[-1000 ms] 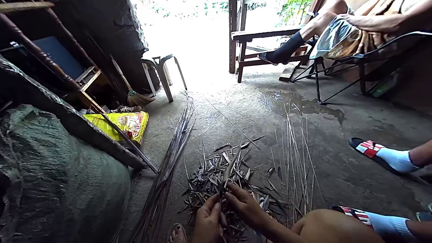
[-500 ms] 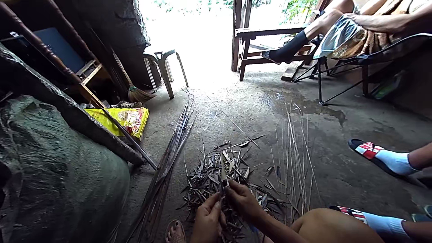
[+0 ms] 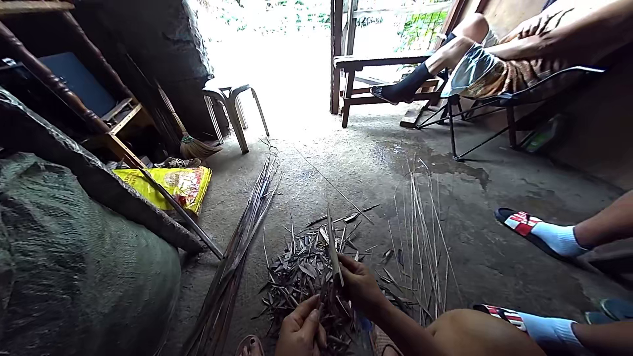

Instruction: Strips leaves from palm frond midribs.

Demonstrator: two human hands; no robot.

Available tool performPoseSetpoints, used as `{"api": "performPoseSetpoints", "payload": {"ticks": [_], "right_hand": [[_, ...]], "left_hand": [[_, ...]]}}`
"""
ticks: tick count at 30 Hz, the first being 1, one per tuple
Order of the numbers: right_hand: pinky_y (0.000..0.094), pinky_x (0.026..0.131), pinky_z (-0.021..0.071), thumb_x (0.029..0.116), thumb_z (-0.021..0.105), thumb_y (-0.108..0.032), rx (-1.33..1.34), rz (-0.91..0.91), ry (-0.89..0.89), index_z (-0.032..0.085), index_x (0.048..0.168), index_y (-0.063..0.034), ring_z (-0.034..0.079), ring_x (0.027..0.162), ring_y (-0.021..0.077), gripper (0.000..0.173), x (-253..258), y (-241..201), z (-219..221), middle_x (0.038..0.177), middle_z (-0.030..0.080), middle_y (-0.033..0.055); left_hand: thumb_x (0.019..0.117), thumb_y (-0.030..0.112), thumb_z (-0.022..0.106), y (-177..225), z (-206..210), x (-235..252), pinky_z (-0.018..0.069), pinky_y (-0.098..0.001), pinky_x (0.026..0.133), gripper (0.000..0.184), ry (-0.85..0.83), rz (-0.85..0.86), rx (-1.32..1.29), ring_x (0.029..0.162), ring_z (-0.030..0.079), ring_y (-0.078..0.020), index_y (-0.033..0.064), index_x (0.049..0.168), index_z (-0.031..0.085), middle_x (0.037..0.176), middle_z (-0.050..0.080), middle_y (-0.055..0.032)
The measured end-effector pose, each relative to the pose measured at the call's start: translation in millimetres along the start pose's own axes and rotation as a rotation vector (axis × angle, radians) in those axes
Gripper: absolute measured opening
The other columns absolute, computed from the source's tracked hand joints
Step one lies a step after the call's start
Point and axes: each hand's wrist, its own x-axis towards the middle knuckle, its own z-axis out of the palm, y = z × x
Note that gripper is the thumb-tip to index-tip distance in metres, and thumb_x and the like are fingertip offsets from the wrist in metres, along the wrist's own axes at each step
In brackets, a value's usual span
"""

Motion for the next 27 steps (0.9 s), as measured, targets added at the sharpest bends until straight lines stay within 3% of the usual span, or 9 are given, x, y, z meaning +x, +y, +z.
{"api": "performPoseSetpoints", "payload": {"ticks": [4,17,27], "right_hand": [[0.0228,0.047,0.0456,0.1068,0.046,-0.007,0.047,0.015,-0.028,0.051,0.145,-0.0011,0.05,0.049,0.0059,0.039,2.4,1.2,-6.0,0.068,0.059,0.0],[0.0234,0.049,0.0497,0.1063,0.047,-0.008,0.142,0.092,-0.14,0.048,0.147,-0.0017,0.055,0.051,0.0078,0.041,4.1,-5.5,-9.7,0.07,0.059,0.0015],[0.0214,0.048,0.0466,0.1052,0.05,-0.004,0.129,0.06,-0.064,0.052,0.145,-0.003,0.052,0.051,0.005,0.04,4.7,-1.5,-4.2,0.073,0.062,0.0011]], "left_hand": [[0.1086,0.001,0.035,-2.2,-3.4,-2.3,0.0325,-0.0158,0.041,0.036,0.005,0.004,-0.008,0.042,0.039,-0.0002,-0.0057,0.138,0.054,0.057,0.052,0.0024],[0.1085,0.001,0.033,-1.4,-9.9,-5.3,0.0329,-0.0157,0.041,0.037,0.002,0.017,-0.005,0.043,0.039,0.0002,-0.0054,0.14,0.052,0.057,0.051,0.0039],[0.1082,0.0,0.033,-3.6,-0.7,-6.9,0.0336,-0.0154,0.041,0.038,-0.02,0.021,0.011,0.043,0.039,0.0002,-0.0055,0.141,0.051,0.057,0.05,0.0048]]}}
